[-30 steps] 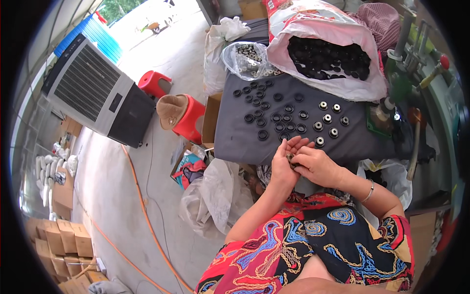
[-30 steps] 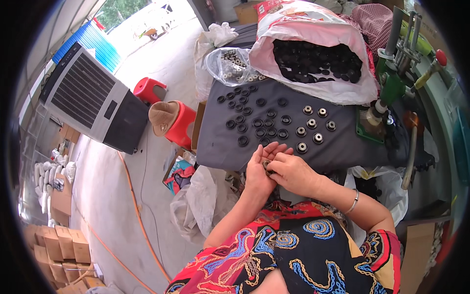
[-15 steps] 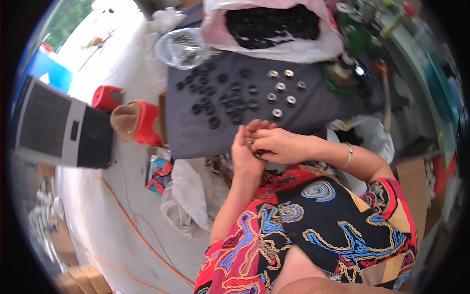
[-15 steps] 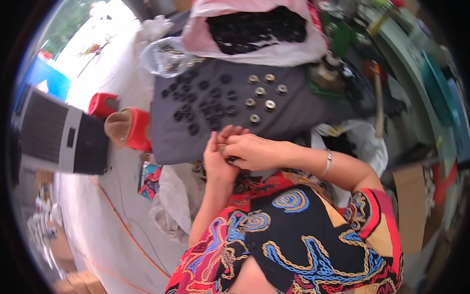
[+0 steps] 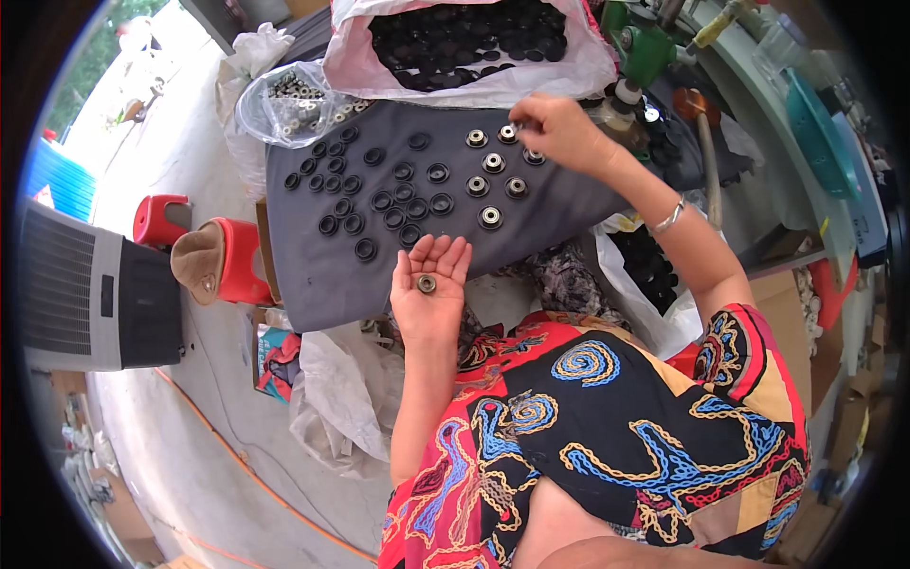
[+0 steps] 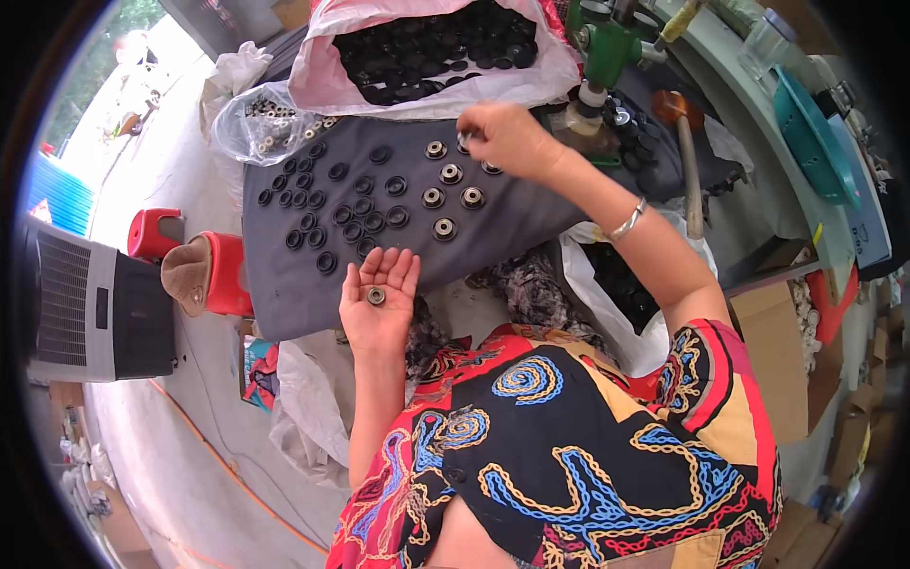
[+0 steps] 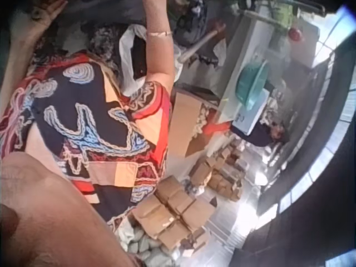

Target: The person repeatedly places black circular components and metal rings onto a manual press, operates the lever to press them together, and collects the finished fasteners. The person also sorts and arranges the components on the work surface throughout the process.

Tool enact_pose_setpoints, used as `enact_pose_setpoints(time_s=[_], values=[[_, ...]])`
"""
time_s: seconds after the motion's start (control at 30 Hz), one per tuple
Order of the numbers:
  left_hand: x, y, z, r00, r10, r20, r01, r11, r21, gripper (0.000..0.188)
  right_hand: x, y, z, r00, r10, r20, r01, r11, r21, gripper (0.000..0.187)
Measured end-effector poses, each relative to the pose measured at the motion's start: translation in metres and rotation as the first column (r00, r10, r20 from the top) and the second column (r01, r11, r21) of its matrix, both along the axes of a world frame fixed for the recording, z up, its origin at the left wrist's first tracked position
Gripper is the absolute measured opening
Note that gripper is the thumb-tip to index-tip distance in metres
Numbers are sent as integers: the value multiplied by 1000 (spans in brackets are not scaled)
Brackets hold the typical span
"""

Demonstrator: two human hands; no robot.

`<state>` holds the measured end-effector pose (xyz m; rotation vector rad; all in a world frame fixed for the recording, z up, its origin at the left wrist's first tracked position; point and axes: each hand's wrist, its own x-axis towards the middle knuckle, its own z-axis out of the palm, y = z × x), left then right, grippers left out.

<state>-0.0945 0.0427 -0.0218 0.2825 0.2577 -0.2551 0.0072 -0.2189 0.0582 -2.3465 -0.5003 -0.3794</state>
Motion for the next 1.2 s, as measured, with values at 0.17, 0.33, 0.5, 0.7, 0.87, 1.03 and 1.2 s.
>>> enact_pose_setpoints(time_s=[0.17,0.33,0.5,0.7,0.87,1.03,1.2], values=[[1,7,-12,999,-36,-33,39,993,111,34,4,0,8,998,63,-11,-63,998,-9,20],[4,4,-9,998,-43,-54,51,983,174,29,16,58,-5,981,185,-57,-191,972,-134,20],[-2,19,-8,1000,-10,11,7,980,199,26,27,73,-17,974,211,-86,-223,958,-180,21],[0,14,-3,994,-105,-2,103,975,195,32,-17,89,-1,925,377,-36,-379,921,-90,21],[2,-11,16,963,-112,-245,150,979,140,29,-60,106,-18,848,527,58,-517,846,-130,16],[6,5,-8,976,-147,-160,165,980,110,24,-67,106,-19,872,475,117,-465,879,-100,21],[13,50,7,985,78,151,-129,922,366,15,-71,92,-11,894,436,102,-434,900,-40,27]])
